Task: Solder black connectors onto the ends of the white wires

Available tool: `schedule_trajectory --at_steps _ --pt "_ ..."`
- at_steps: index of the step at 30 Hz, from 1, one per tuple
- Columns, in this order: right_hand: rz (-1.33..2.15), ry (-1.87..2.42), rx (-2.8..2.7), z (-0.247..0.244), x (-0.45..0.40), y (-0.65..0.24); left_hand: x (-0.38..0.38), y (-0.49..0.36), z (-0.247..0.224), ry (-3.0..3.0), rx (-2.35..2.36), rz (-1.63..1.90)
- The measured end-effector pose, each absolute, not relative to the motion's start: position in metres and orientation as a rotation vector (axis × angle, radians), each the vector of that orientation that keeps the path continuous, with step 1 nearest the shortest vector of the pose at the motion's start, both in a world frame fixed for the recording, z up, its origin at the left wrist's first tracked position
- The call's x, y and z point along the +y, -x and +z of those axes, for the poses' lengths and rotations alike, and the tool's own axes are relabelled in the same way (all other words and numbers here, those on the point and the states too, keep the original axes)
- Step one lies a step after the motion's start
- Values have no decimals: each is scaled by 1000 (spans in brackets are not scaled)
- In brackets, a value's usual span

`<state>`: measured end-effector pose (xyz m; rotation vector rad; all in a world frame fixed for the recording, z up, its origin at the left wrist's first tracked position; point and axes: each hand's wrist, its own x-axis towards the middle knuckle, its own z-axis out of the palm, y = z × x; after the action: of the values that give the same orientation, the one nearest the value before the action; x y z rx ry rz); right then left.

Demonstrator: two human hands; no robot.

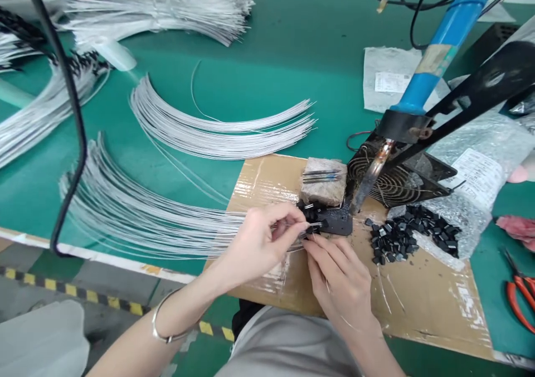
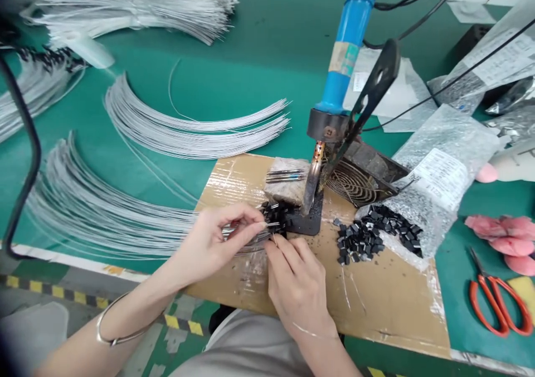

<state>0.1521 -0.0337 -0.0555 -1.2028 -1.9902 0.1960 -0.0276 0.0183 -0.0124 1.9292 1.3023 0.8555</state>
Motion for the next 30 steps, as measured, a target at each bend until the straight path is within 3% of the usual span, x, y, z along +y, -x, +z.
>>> schedule_trajectory --at_steps 8,12,17,26,30 --pt "309 1231 -1867 -47 -64 -187 18 32 -2 -1988 1172 816" --pt "491 1434 -1536 -48 -77 -200 26 29 7 -1598 1033 606" --pt "611 1558 -1303 -38 -71 -197 31 25 3 -1405 1119 607" --pt "980 1332 -1525 -26 -44 -179 18 17 7 -1472 1149 598" --pt "976 1259 -1615 -25 -41 -177 13 18 8 -1541 1165 511"
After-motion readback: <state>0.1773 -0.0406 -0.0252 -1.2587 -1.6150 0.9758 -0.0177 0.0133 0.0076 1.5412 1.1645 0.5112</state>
